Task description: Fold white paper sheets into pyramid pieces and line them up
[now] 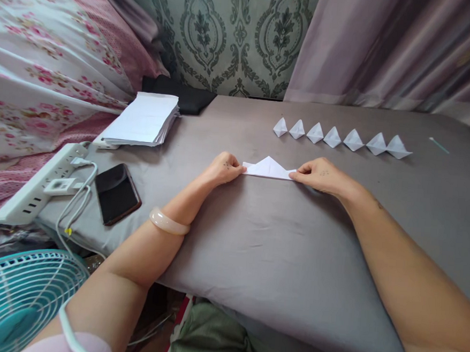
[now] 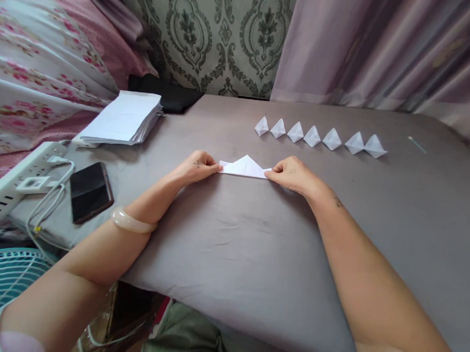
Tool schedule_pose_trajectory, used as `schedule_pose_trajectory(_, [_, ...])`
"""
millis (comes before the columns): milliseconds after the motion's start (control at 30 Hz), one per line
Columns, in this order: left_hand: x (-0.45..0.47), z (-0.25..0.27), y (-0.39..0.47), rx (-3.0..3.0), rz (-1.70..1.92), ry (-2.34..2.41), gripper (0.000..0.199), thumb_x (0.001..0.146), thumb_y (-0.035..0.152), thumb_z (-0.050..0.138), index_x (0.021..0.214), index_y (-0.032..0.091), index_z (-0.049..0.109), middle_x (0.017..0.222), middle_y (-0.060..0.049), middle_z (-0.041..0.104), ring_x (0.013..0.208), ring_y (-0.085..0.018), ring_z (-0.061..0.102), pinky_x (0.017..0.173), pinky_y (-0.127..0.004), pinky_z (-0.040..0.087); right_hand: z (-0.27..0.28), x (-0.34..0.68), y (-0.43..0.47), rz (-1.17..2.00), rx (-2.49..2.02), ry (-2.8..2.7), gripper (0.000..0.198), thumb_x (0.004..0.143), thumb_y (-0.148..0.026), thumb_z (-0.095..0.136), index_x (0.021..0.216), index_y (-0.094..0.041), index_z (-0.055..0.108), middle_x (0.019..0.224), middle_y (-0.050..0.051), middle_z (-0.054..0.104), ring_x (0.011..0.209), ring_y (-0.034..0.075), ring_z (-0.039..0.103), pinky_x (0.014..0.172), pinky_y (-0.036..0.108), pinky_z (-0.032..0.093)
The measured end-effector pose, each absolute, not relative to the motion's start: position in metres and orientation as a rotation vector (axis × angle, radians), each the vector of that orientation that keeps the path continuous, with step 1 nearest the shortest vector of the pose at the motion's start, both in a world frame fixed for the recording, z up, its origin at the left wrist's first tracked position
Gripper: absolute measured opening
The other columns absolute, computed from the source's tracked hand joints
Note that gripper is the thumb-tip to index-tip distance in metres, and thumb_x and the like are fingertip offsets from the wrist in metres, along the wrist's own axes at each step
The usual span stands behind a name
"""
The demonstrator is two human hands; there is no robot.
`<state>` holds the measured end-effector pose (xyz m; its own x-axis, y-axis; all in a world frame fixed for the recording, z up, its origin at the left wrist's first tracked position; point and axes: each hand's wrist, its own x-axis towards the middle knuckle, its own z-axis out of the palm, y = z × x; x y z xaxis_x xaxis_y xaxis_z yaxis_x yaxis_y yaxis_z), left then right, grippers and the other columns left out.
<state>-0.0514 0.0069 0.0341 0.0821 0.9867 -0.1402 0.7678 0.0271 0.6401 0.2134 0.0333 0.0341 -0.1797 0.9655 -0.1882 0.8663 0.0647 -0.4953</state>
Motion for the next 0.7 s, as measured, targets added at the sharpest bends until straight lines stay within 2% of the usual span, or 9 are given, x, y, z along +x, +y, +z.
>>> schedule_pose_trajectory(200, [-0.047, 0.035, 0.008, 1.902, 0.405, 1.776, 0.033, 0.079, 0.031, 0.056, 0.051, 0.017, 0.047, 0.049, 0.005, 0.026, 0.051, -0.009, 0.027, 0.054, -0.027, 0.023, 0.038, 0.212, 0.031, 0.831, -1.926, -2.163, 0.033, 0.074, -0.052, 0.061, 0.071, -0.019, 0.065, 0.052, -0.004, 0.042, 0.047, 0.009, 0.034, 0.047, 0.026, 0.026])
schedule_pose_trajectory(300, [-0.050, 0.029, 0.012, 2.021, 0.397, 1.769, 0.030, 0.080, 0.031, 0.055, 0.055, 0.015, 0.053, 0.053, 0.003, 0.036, 0.058, -0.012, 0.038, 0.058, -0.027, 0.030, 0.036, 0.212, 0.033, 0.799, -1.952, -2.177, 0.035, 0.074, -0.054, 0.061, 0.072, -0.019, 0.065, 0.052, -0.004, 0.044, 0.046, 0.010, 0.036, 0.047, 0.026, 0.026])
schedule_pose_trajectory(433, [-0.055, 0.017, 0.014, 2.150, 0.446, 1.729, 0.021, 0.082, 0.033, 0.055, 0.071, 0.015, 0.060, 0.081, -0.007, 0.055, 0.085, -0.020, 0.052, 0.076, -0.031, 0.042, 0.035, 0.213, 0.035, 0.786, -1.991, -2.168, 0.035, 0.073, -0.054, 0.062, 0.072, -0.019, 0.066, 0.050, -0.003, 0.044, 0.046, 0.010, 0.036, 0.047, 0.026, 0.027])
schedule_pose_trajectory(533, [-0.053, 0.011, 0.010, 2.233, 0.514, 1.747, 0.016, 0.084, 0.029, 0.053, 0.091, 0.015, 0.057, 0.100, -0.011, 0.053, 0.095, -0.022, 0.051, 0.086, -0.036, 0.043, 0.039, 0.212, 0.034, 0.830, -1.996, -2.153, 0.034, 0.073, -0.053, 0.062, 0.072, -0.019, 0.067, 0.047, -0.005, 0.040, 0.044, 0.009, 0.033, 0.046, 0.026, 0.025])
schedule_pose_trajectory(600, [-0.050, 0.011, 0.007, 2.366, 0.536, 1.717, 0.020, 0.085, 0.023, 0.050, 0.103, 0.015, 0.053, 0.108, -0.013, 0.051, 0.100, -0.024, 0.049, 0.089, -0.040, 0.041, 0.041, 0.212, 0.034, 0.857, -2.003, -2.141, 0.033, 0.073, -0.051, 0.064, 0.072, -0.019, 0.067, 0.047, -0.005, 0.038, 0.044, 0.009, 0.032, 0.046, 0.026, 0.024])
schedule_pose_trajectory(700, [-0.047, 0.012, 0.005, 2.588, 0.470, 1.526, 0.025, 0.086, 0.011, 0.038, 0.107, 0.015, 0.051, 0.109, -0.013, 0.051, 0.098, -0.024, 0.046, 0.088, -0.041, 0.040, 0.042, 0.212, 0.036, 0.880, -2.012, -2.131, 0.031, 0.072, -0.049, 0.066, 0.072, -0.018, 0.067, 0.047, -0.005, 0.037, 0.045, 0.009, 0.031, 0.046, 0.026, 0.023])
